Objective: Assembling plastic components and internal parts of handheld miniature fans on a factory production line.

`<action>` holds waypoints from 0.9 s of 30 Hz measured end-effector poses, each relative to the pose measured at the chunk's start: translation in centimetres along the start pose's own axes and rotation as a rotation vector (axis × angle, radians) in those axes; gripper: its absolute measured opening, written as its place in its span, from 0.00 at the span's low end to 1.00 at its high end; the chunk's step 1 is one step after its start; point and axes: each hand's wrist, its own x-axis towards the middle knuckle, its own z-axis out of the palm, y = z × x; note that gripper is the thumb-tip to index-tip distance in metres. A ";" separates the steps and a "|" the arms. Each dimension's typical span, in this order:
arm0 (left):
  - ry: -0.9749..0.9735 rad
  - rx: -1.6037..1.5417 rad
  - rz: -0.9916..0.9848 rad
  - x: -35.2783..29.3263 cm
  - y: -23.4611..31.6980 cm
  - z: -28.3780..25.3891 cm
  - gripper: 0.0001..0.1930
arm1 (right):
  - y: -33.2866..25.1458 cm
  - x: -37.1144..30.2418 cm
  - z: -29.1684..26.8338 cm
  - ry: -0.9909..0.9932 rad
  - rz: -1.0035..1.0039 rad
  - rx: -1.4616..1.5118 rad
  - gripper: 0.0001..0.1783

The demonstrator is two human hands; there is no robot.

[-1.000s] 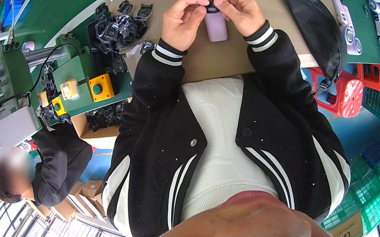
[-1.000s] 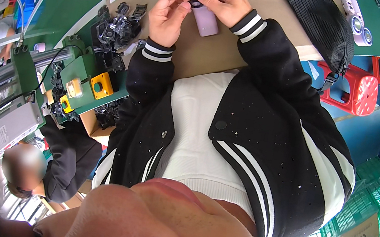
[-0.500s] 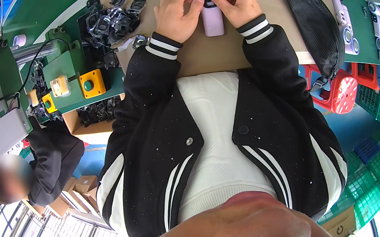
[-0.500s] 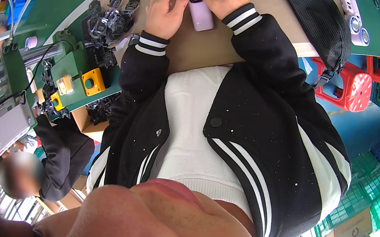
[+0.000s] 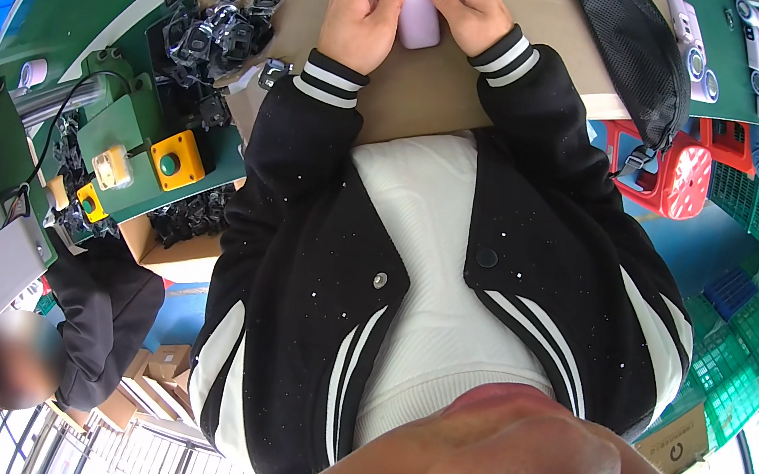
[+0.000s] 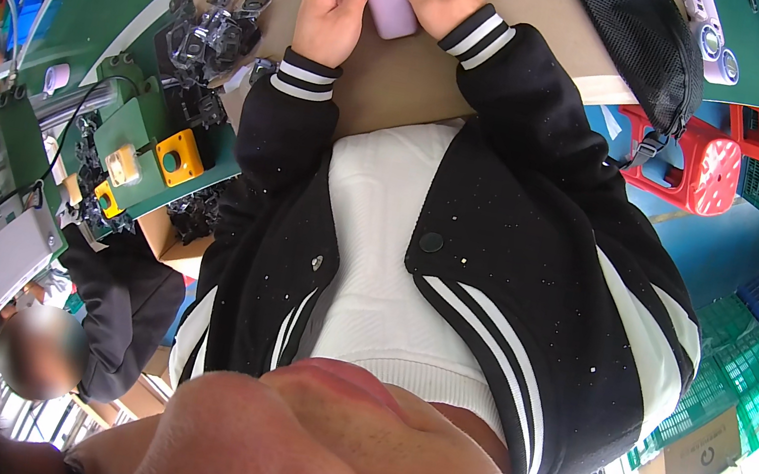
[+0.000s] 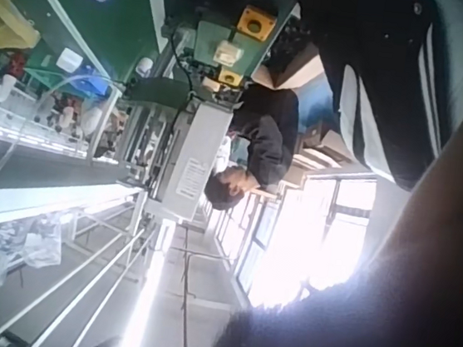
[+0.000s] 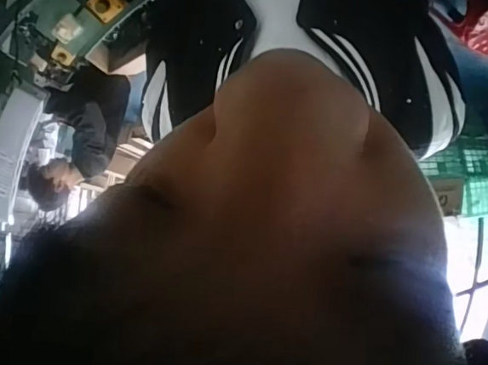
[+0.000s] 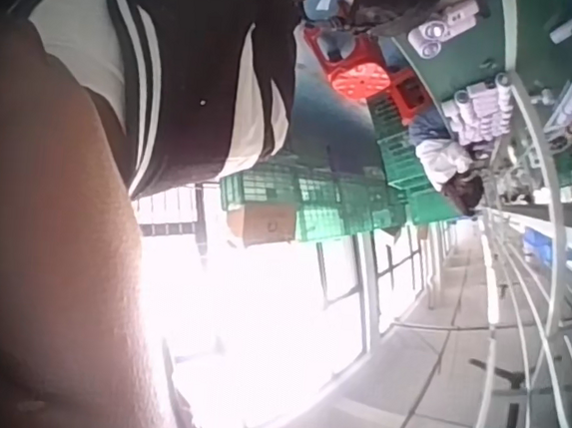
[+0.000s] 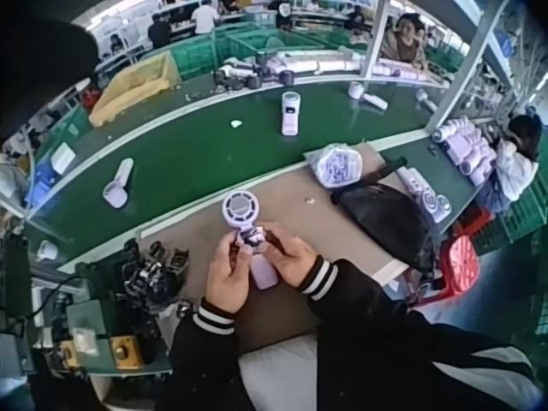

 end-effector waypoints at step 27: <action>0.256 -0.052 0.193 0.3 2.8 -0.7 0.12 | 1.1 4.1 0.8 -0.074 -0.245 0.402 0.15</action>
